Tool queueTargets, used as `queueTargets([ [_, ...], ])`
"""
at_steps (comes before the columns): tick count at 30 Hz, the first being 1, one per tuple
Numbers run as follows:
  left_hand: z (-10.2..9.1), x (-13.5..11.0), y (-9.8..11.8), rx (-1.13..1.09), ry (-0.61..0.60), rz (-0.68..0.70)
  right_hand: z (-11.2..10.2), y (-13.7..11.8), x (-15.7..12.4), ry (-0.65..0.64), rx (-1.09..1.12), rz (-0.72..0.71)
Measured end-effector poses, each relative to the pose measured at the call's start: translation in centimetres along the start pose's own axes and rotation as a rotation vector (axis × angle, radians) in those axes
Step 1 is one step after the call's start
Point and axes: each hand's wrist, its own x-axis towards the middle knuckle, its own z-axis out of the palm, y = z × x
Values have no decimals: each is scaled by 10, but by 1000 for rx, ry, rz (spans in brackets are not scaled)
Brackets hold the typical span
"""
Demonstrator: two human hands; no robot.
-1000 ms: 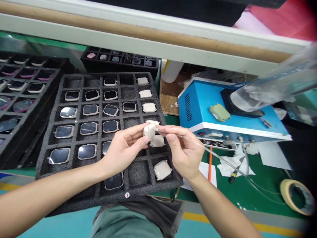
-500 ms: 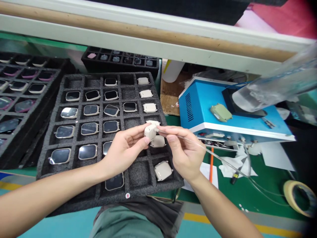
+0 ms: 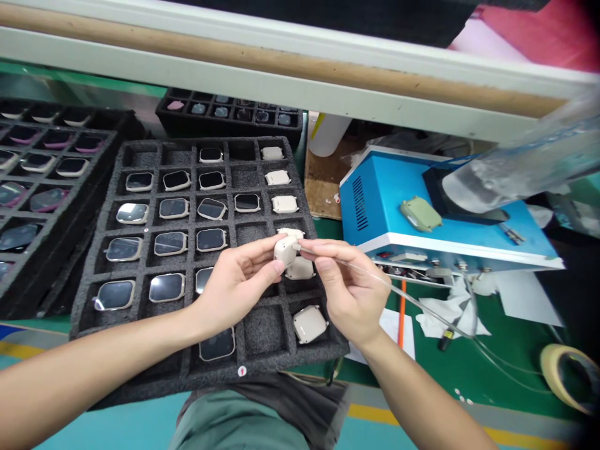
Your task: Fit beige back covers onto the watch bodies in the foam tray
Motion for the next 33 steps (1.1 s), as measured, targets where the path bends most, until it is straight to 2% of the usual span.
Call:
queueTargets([
  [8, -1, 1, 1, 30, -10, -11, 0, 1, -1, -10, -6, -3],
  [23, -3, 5, 3, 187, 90, -17, -1, 5, 8, -51, 25, -35],
  [33, -3, 6, 5, 225, 103, 8, 2, 6, 10, -34, 76, -55],
])
